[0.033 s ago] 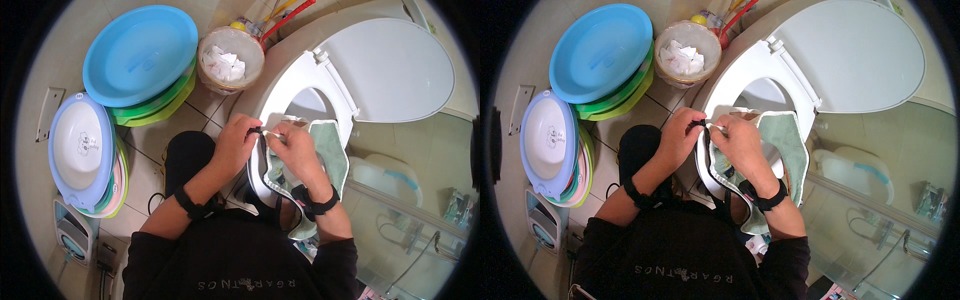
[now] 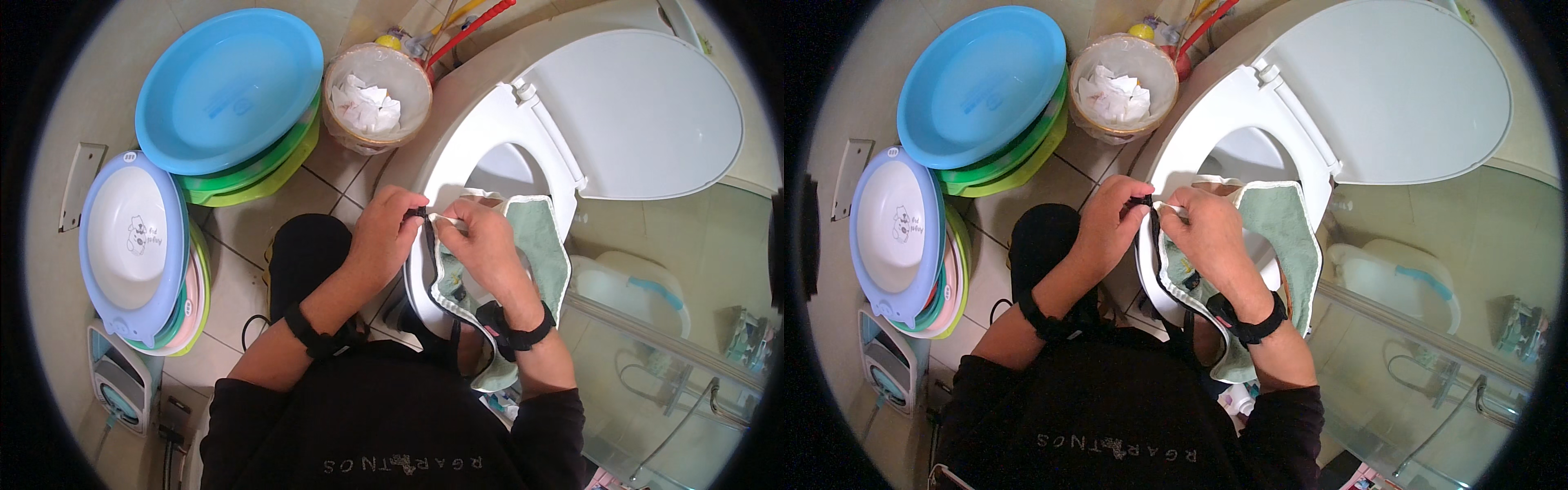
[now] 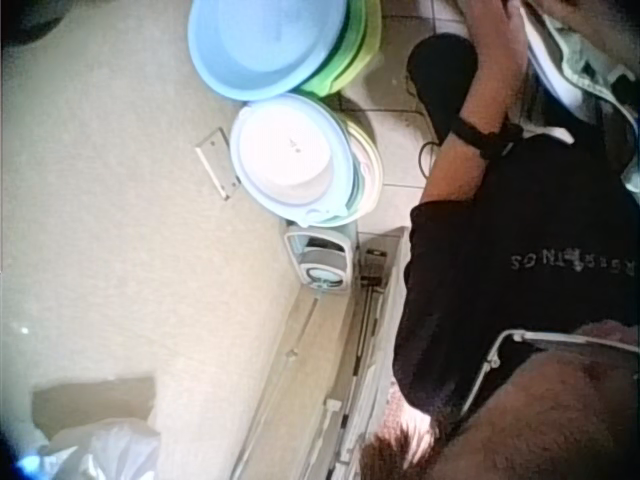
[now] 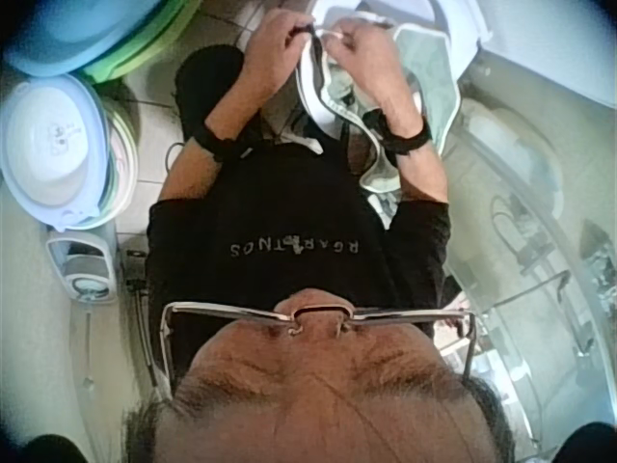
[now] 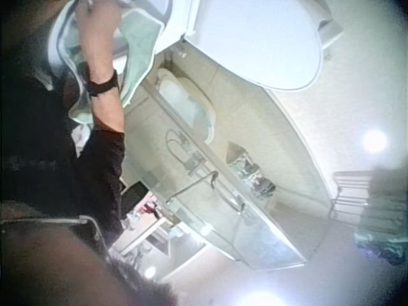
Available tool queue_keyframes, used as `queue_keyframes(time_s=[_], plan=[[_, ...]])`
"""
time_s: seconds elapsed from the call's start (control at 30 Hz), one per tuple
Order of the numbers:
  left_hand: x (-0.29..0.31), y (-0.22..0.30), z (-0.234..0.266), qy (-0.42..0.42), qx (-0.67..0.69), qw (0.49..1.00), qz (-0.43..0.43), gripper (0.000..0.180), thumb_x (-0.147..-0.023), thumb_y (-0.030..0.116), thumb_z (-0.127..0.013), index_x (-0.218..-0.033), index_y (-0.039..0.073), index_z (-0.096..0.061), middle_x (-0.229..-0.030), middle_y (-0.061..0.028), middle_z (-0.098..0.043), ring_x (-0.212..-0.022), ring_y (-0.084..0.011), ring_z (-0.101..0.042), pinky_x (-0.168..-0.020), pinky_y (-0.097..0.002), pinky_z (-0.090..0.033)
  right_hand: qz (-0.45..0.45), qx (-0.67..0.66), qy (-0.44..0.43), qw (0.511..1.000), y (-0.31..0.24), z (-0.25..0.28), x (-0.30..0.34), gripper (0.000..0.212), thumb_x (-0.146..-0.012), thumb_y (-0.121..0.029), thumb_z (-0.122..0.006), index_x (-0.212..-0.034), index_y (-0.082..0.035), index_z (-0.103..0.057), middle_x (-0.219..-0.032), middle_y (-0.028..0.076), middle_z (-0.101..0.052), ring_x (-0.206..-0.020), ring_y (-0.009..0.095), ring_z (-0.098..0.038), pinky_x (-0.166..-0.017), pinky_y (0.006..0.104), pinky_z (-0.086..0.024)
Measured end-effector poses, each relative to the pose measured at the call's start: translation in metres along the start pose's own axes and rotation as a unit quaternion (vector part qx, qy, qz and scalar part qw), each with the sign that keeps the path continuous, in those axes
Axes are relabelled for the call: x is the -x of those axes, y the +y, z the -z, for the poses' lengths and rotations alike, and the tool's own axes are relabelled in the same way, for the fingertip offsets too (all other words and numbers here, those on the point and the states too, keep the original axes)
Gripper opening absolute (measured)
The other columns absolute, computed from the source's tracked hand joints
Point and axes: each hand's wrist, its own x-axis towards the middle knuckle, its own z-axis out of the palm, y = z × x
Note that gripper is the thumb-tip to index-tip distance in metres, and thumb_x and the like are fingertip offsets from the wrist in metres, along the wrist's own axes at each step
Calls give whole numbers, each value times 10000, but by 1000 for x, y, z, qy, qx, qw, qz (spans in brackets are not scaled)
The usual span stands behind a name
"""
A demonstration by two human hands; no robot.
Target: The person installs a fabric toilet seat cover on a toilet in a bathroom. They open the cover, insert a white insert, zip it closed, flip it over, and fit it onto the toilet seat, then smooth it into place.
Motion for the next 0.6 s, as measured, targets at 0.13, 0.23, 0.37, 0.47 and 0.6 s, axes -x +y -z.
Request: queue_keyframes(time_s=[0.13,0.23,0.37,0.47,0.6], plan=[[0,-1,0,-4,-5,1000,1,286,-784,-55,-629,-1051,42,-598,-967,-128,-566,-861,-295,-592,-730,-364,-487,19,20,-1,1000,2,-2,-3,191,-844,-208,-653,-869,-19,-658,-650,150,-598,-582,242,-592,-584,353,-474],[-1,-1,0,1,-7,1000,-9,283,-778,-57,-623,-1042,42,-597,-964,-139,-571,-851,-325,-591,-732,-392,-486,25,29,-4,999,4,-2,-4,190,-844,-208,-647,-867,-20,-660,-651,154,-598,-590,254,-598,-596,363,-479],[-1,1,1,-2,-12,1000,-19,278,-776,-59,-621,-1035,40,-598,-966,-138,-571,-857,-326,-591,-736,-388,-488,24,13,-11,1000,4,-2,-5,191,-845,-208,-647,-865,-19,-661,-644,150,-590,-591,250,-588,-597,357,-473],[-1,2,3,-8,4,1000,-11,290,-768,-55,-625,-1041,38,-602,-962,-139,-571,-837,-317,-599,-726,-385,-492,14,1,-4,1000,3,-4,-5,195,-846,-205,-649,-861,-11,-657,-657,143,-595,-592,234,-581,-591,348,-467],[0,2,2,-21,26,999,35,301,-788,-66,-627,-1072,33,-619,-979,-102,-576,-826,-196,-620,-717,-280,-518,-6,-17,5,1000,3,-7,-5,197,-845,-195,-649,-856,2,-651,-680,133,-603,-600,211,-575,-585,340,-462]])
